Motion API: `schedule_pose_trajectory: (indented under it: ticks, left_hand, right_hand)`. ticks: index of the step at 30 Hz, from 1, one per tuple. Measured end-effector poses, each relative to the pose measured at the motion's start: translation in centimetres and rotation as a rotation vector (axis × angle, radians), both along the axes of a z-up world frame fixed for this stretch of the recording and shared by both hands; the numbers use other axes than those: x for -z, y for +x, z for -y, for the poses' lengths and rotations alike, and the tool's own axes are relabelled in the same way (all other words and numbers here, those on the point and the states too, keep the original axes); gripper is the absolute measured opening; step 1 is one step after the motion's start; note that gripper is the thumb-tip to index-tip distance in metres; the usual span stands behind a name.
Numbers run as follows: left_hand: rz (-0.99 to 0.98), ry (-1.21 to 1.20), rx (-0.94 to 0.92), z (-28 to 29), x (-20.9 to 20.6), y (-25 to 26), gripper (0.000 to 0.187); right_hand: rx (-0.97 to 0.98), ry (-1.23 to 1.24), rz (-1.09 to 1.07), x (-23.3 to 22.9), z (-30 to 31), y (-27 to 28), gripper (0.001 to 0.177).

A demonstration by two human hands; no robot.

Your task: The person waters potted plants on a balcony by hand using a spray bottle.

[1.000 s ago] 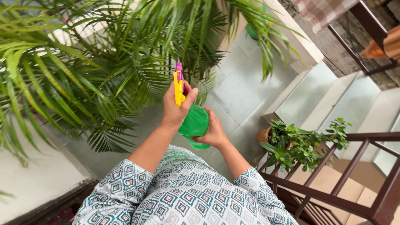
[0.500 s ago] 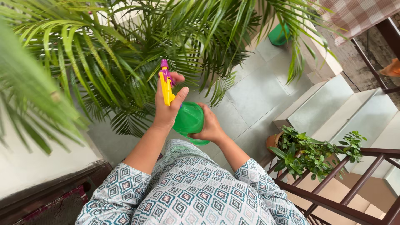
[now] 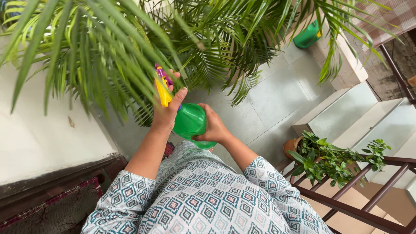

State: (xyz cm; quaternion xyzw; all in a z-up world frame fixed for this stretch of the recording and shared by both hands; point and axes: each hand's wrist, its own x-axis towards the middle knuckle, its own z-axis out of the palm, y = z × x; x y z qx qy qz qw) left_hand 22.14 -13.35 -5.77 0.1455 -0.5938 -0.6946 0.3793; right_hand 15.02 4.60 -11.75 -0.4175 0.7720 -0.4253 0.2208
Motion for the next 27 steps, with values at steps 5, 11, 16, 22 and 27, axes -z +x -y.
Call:
schedule_pose_trajectory:
  ticks: [5, 11, 16, 22, 27]
  left_hand:
    - [0.138, 0.338, 0.019, 1.5, 4.6, 2.7, 0.024]
    - [-0.061, 0.409, -0.010, 3.0, 2.2, 5.1, 0.033]
    - [-0.010, 0.410, -0.044, 4.8, 2.9, 7.3, 0.023]
    - [0.020, 0.342, -0.175, 5.6, 2.1, 9.4, 0.022]
    - [-0.026, 0.179, -0.240, 6.2, -0.7, 11.1, 0.033]
  right_hand:
    - [-0.030, 0.036, 0.042, 0.1, 1.8, 1.7, 0.106]
    - [-0.109, 0.028, -0.004, 0.6, 4.0, 3.1, 0.108]
    - [-0.164, 0.021, -0.022, 0.7, 5.7, 4.4, 0.111]
    - [-0.207, 0.024, -0.009, 0.5, 7.6, 5.6, 0.112]
    - [-0.264, 0.011, -0.019, 0.4, 8.8, 6.4, 0.111]
